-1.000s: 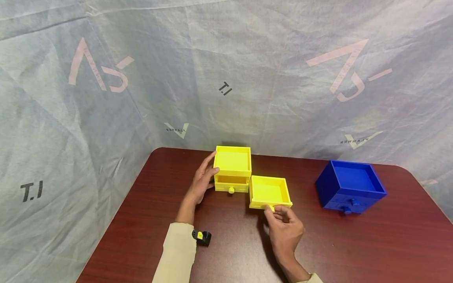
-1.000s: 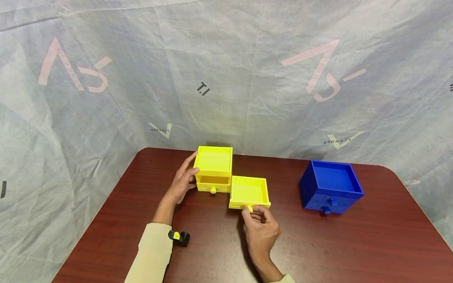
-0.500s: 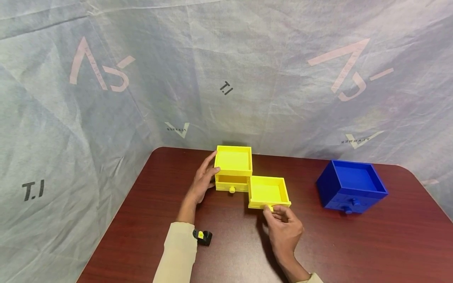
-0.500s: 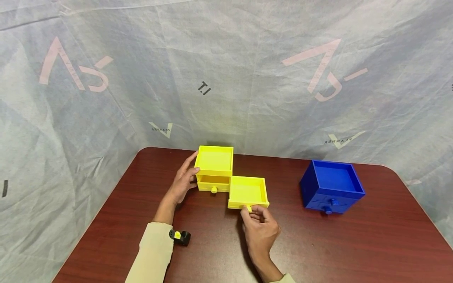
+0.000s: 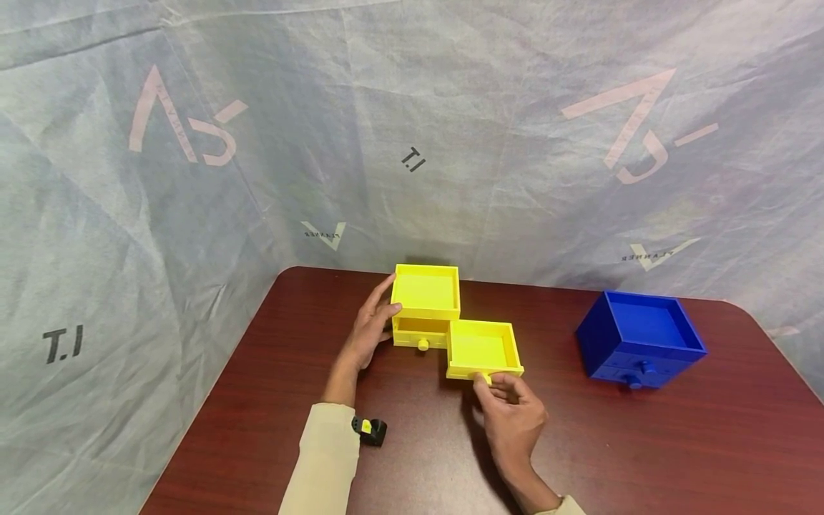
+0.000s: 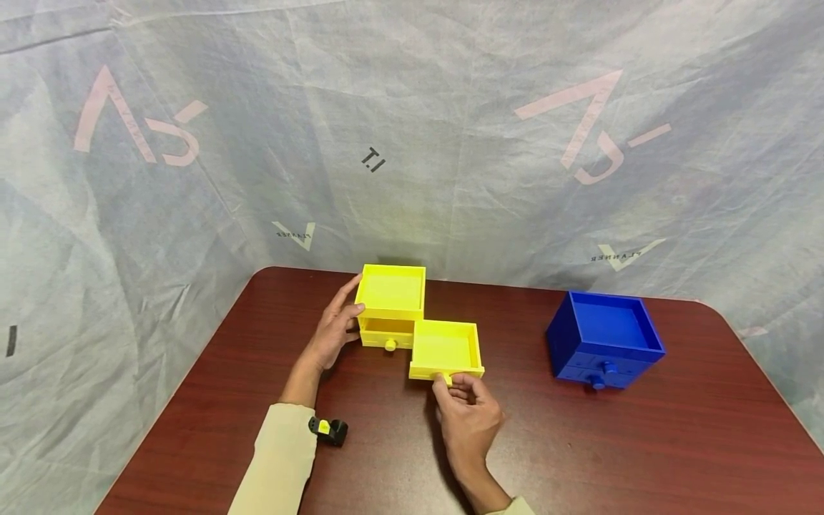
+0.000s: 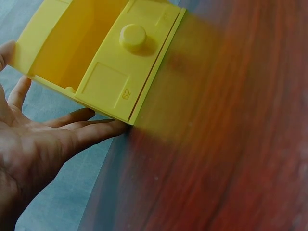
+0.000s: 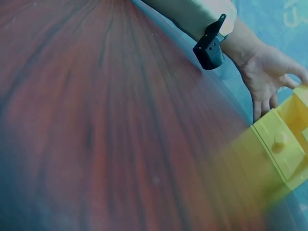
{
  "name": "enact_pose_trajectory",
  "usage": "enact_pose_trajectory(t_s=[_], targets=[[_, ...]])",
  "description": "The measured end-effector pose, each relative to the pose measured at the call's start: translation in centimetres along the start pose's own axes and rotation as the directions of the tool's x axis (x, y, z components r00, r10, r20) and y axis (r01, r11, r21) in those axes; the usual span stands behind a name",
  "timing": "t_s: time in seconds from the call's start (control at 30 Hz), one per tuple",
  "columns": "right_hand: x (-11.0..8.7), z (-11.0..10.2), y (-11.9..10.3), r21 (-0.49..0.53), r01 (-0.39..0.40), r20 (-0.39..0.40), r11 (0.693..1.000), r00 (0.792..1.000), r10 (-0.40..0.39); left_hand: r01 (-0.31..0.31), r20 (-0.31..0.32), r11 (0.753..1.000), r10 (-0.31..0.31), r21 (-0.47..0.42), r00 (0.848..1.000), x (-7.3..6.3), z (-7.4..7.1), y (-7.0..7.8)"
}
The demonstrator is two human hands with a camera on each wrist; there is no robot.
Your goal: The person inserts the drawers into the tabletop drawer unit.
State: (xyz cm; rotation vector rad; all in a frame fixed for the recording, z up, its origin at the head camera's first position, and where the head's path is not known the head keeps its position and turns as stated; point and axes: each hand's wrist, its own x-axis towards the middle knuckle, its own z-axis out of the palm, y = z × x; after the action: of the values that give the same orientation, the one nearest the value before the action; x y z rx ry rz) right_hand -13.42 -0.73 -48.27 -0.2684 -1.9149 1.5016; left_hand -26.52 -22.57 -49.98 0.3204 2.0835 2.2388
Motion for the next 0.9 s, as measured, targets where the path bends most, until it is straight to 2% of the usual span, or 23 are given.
enact_pose_trajectory(t_s=[0.5,0.9], targets=[[-0.7,0.8,-0.3,0.022,0.011,0.023,1.0,1.0,-0.011,0.011,0.013,1.0,-0.011,0.0,1.0,0.0,0.0,0.2],[-1.1,1.4,-0.6,0.015,0.015,0.03,1.0,0.999,-0.015,-0.004,0.029,1.0,0.004,-0.008,1.0,-0.1,-0.1,0.1]])
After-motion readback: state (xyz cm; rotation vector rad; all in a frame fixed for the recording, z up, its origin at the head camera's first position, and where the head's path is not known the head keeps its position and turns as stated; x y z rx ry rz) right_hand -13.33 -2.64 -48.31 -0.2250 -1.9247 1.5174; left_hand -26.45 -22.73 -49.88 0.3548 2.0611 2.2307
